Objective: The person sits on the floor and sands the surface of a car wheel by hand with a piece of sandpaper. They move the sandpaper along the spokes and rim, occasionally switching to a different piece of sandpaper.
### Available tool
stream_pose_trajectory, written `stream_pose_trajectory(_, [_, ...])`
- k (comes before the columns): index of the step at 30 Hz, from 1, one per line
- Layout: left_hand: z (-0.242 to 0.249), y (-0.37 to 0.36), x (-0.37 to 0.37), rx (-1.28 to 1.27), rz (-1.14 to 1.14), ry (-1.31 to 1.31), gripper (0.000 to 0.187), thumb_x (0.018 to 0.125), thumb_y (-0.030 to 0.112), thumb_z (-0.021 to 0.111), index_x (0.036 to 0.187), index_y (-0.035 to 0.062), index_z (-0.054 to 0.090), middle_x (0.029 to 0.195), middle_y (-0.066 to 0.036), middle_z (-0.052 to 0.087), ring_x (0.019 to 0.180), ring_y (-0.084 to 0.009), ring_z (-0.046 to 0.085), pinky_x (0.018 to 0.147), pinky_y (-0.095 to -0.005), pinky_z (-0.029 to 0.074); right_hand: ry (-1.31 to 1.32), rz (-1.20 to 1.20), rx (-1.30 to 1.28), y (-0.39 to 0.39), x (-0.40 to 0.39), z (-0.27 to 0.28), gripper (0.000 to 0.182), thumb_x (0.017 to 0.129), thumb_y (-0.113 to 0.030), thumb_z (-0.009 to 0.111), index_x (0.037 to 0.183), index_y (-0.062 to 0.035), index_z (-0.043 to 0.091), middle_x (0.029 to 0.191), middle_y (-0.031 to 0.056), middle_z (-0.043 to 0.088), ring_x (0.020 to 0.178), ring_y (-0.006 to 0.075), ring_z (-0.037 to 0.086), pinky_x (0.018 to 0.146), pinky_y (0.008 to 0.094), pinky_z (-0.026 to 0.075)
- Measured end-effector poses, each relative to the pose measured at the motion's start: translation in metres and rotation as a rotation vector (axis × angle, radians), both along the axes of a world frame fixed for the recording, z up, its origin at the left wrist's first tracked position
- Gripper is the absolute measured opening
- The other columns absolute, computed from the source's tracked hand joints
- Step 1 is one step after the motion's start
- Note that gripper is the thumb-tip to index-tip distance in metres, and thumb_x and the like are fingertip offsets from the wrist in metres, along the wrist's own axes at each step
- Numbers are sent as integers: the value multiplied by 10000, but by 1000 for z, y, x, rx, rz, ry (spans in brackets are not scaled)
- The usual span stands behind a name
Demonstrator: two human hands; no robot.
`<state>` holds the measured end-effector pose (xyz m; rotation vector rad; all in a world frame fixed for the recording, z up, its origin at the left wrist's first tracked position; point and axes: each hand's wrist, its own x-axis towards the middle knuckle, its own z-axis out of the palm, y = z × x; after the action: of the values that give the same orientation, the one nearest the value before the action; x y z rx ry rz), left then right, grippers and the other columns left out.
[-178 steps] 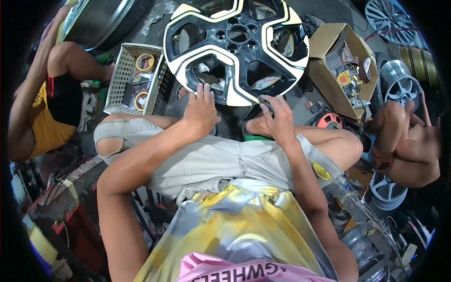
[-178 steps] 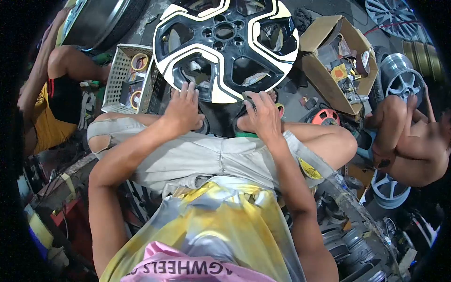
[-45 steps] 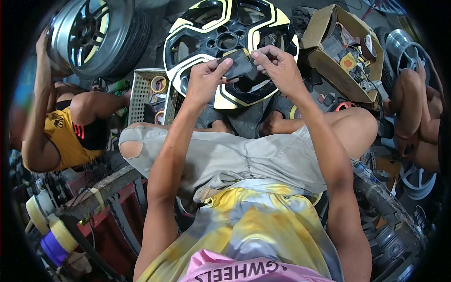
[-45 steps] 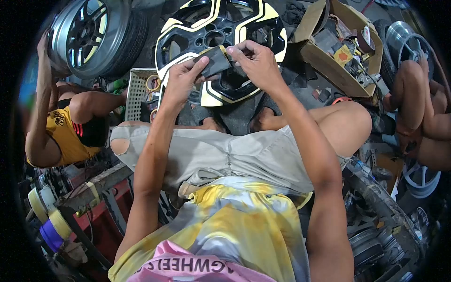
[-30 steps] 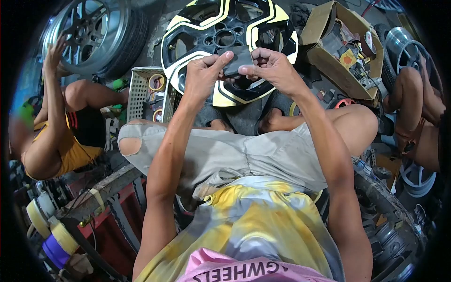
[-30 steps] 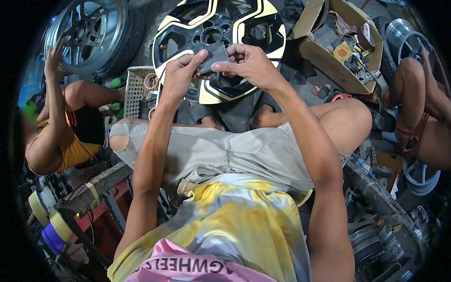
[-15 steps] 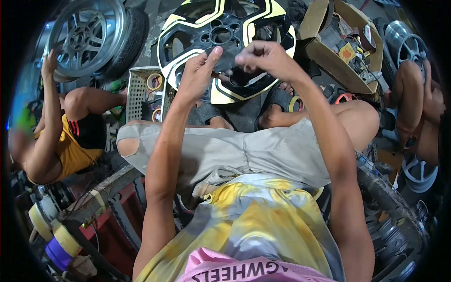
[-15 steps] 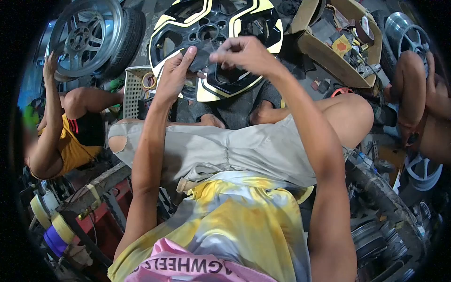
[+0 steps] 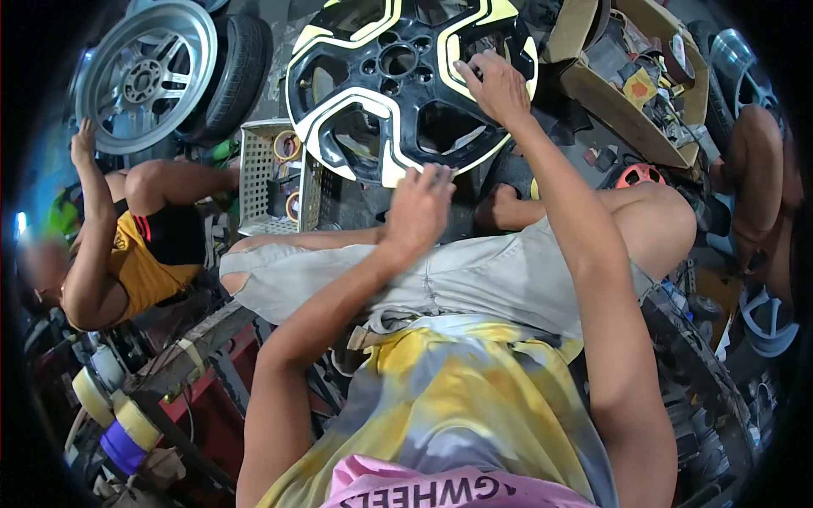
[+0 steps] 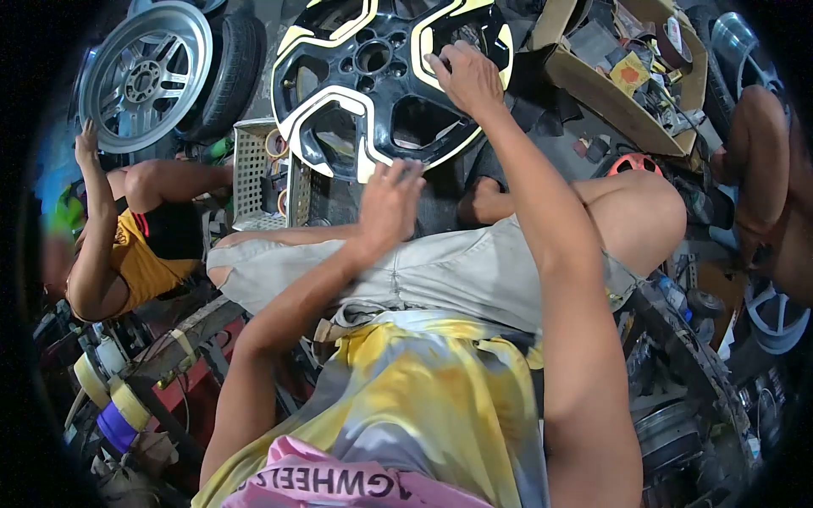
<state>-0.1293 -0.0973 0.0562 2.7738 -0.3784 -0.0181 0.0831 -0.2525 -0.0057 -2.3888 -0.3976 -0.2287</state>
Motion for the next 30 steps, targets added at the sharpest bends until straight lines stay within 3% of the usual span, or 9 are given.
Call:
stream_pose_trajectory(2, [-10,0,2,55,-28,-21,319,957,193,645,1199,-7,702,1116,-121,619,977,-317,560,808,-415,483,33,14,26,-1,-2,2,356,970,-415,663,920,-66,720,942,143,672,932,382,677,829,489,540])
stream_pose_trajectory(4, [8,34,15,93,-181,-63,309,932,158,639,1189,2,711,1103,-122,607,969,-317,555,817,-413,482,11,13,25,-3,-4,2,333,969,-394,662,924,-69,717,960,133,673,970,364,672,855,473,543])
stream_pose_trajectory(6, [5,56,30,108,-22,-38,332,940,68,610,1261,4,670,1144,-166,592,987,-348,554,874,-439,478,-15,23,2,-2,-2,-4,334,968,-390,663,928,-63,715,966,130,670,987,352,669,867,465,544])
stream_pose_trajectory(8, [2,46,21,150,-80,-47,323,949,74,620,1256,-12,665,1133,-184,585,982,-359,552,872,-445,481,-3,17,16,-1,-4,-3,333,968,-387,664,928,-61,714,967,129,668,988,349,670,870,465,545])
stream_pose_trajectory(14, [-1,53,30,90,-174,-46,383,889,118,694,1243,-28,671,1096,-166,589,968,-326,534,828,-419,476,1,21,30,-3,-6,-1,316,969,-374,667,944,-63,714,970,127,663,995,336,672,882,462,546])
stream_pose_trajectory(20, [-3,24,6,-9,-213,-122,346,936,172,662,1253,36,688,1159,-98,607,993,-313,544,821,-436,464,-31,-11,62,-3,-7,-4,310,964,-376,671,942,-68,698,961,122,659,986,329,674,882,453,547])
stream_pose_trajectory(24, [2,56,37,203,-108,-67,302,961,219,648,1197,38,704,1147,-93,621,1084,-310,531,890,-441,461,-17,19,31,-1,-6,-2,320,964,-388,665,956,-72,713,984,121,671,984,331,675,885,449,549])
stream_pose_trajectory(26, [12,50,34,226,-290,-146,318,963,215,654,1213,21,692,1147,-113,601,1101,-320,527,940,-434,463,-11,0,19,-1,-6,-1,320,967,-384,662,969,-69,721,994,122,677,989,331,677,886,446,551])
stream_pose_trajectory(30, [11,65,43,170,-269,-35,369,946,192,673,1249,-19,659,1143,-147,551,1105,-329,522,966,-430,461,-28,12,25,-3,-7,-3,327,968,-380,661,972,-59,720,992,120,679,993,328,680,887,446,553])
